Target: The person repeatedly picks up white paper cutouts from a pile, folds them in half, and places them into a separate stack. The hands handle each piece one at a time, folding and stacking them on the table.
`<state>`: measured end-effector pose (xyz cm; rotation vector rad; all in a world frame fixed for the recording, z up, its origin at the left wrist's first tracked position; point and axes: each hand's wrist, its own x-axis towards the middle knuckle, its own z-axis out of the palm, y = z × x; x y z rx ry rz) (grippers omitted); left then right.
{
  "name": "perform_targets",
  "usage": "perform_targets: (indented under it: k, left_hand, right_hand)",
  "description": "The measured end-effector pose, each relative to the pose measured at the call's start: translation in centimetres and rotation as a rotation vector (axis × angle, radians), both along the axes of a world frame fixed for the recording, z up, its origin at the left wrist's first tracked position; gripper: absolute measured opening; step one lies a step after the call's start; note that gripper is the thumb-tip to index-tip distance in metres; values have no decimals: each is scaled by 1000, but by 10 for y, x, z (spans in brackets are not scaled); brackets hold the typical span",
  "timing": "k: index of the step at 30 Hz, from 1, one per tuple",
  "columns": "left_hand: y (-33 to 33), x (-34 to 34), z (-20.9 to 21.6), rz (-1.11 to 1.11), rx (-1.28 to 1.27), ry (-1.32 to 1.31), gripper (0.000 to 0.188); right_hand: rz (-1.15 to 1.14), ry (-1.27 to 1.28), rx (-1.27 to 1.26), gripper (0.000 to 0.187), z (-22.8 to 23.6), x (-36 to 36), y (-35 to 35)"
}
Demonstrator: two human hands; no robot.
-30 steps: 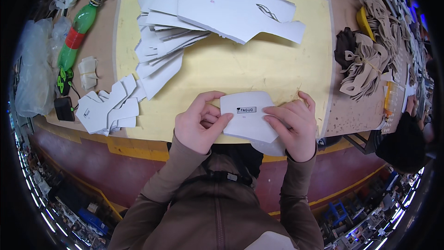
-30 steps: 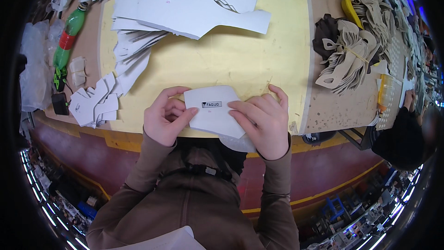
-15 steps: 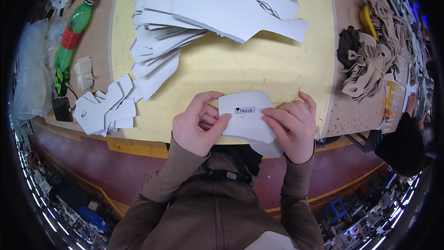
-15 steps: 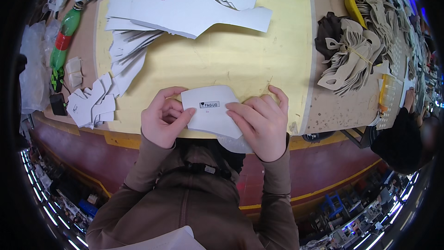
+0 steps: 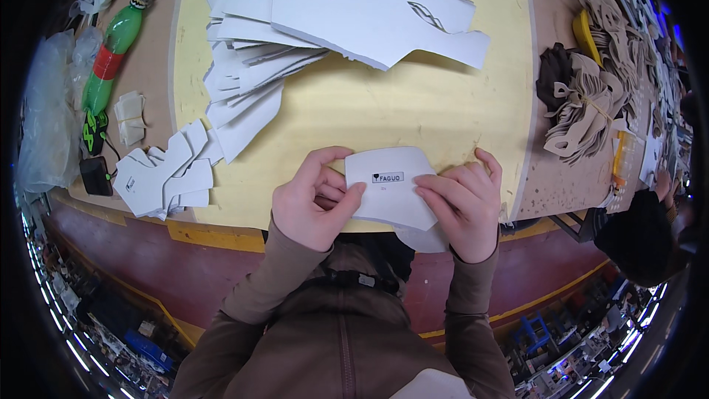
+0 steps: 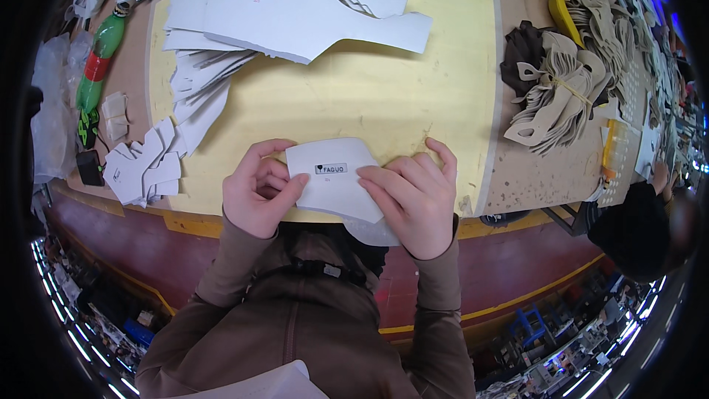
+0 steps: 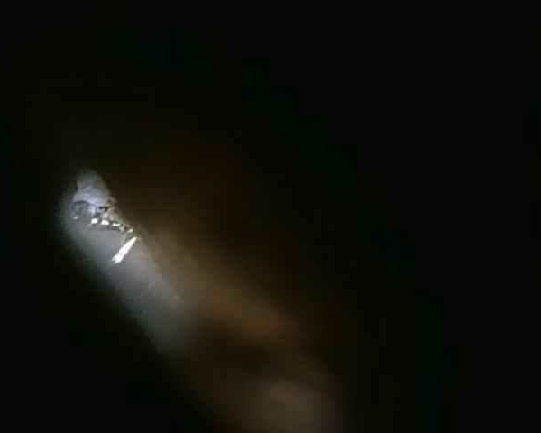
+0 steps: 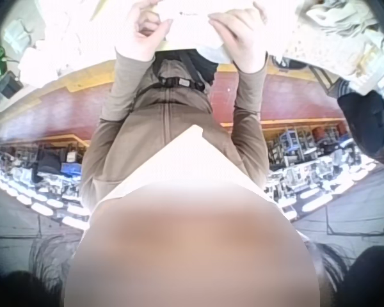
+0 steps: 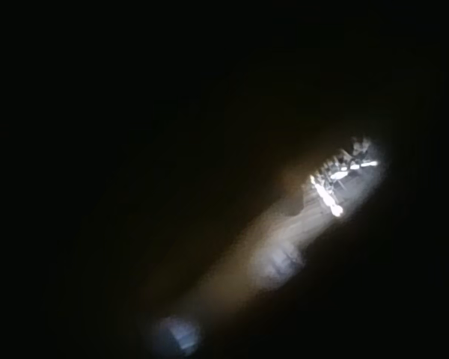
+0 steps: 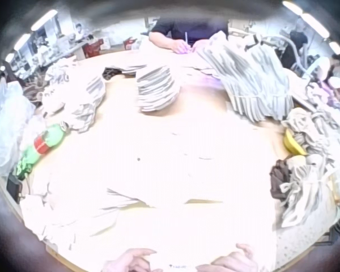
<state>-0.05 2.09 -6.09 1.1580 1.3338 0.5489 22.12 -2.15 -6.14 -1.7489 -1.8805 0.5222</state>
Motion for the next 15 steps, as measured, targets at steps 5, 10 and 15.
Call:
perform_targets:
  k: [5,10,15]
  left_hand:
    - [0,1,0,-14,26,26,44]
    - [1,2,0,-29,54,50,44]
    - [1,2,2,-28,60,55,44]
  right_hand:
    - [0,-11,-4,15,0,0,-1]
    - [5,-20,-4,15,2,0,0]
    - [10,-31,-2,14,1,-1,0]
